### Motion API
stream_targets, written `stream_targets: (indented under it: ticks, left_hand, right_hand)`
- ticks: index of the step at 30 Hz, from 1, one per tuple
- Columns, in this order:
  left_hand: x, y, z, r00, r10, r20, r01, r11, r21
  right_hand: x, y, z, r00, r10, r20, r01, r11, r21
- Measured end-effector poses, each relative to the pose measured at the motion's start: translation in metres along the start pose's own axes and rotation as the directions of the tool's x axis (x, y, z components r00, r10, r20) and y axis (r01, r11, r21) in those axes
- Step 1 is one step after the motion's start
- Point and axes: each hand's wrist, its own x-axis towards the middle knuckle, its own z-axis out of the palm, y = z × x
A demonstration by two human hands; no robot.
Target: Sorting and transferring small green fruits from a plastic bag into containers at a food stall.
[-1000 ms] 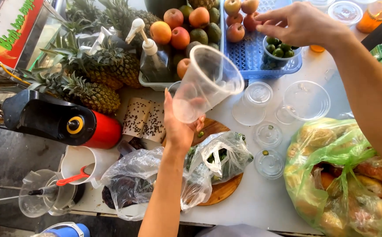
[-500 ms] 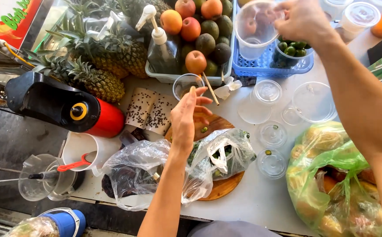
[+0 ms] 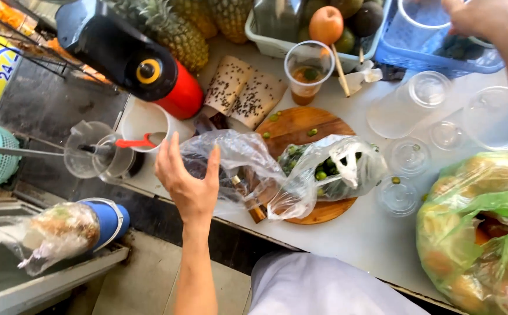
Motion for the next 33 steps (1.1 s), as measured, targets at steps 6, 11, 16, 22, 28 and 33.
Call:
stream_targets:
  ticks: [6,11,16,22,28,33]
  left_hand:
    - [-0.032,-0.018,0.012,0.882,-0.188,0.432,0.237,0.970,-0.062]
    - [-0.050,-0.033,0.035,0.751,-0.175,0.637,0.164,0.983,0.077]
    - [-0.077,-0.103,0.066,0.813,0.056,0.579,0.004,0.995,-0.102]
    - [-0.022,-0.042,-0.037,0.852,-0.203,0.483,0.427,0.803,-0.415]
    - [-0.033,-0.036,-0.067,0.876,-0.011,0.482,0.366,0.665,-0.651]
    - [-0.061,-0.071,-0.100,0.872,-0.480,0.100,0.461,0.733,-0.500]
  right_hand:
    - [-0.073,-0.030,-0.051,0.987,-0.162,0.008,0.149,0.924,0.353]
    - [-0.226,-0.175,-0.160,0.935,-0.346,-0.079,0.340,0.811,0.476]
    - [-0.319,-0.278,-0.201,0.899,-0.424,0.111,0.391,0.890,0.233]
    - [-0.365,-0.367,-0.128,0.766,-0.630,0.132,0.564,0.755,0.335]
    - [-0.344,-0.393,0.017,0.854,-0.465,0.235,0.226,0.737,0.637]
    - [-0.336,-0.414,-0.055,0.709,-0.658,0.254,-0.048,0.315,0.948]
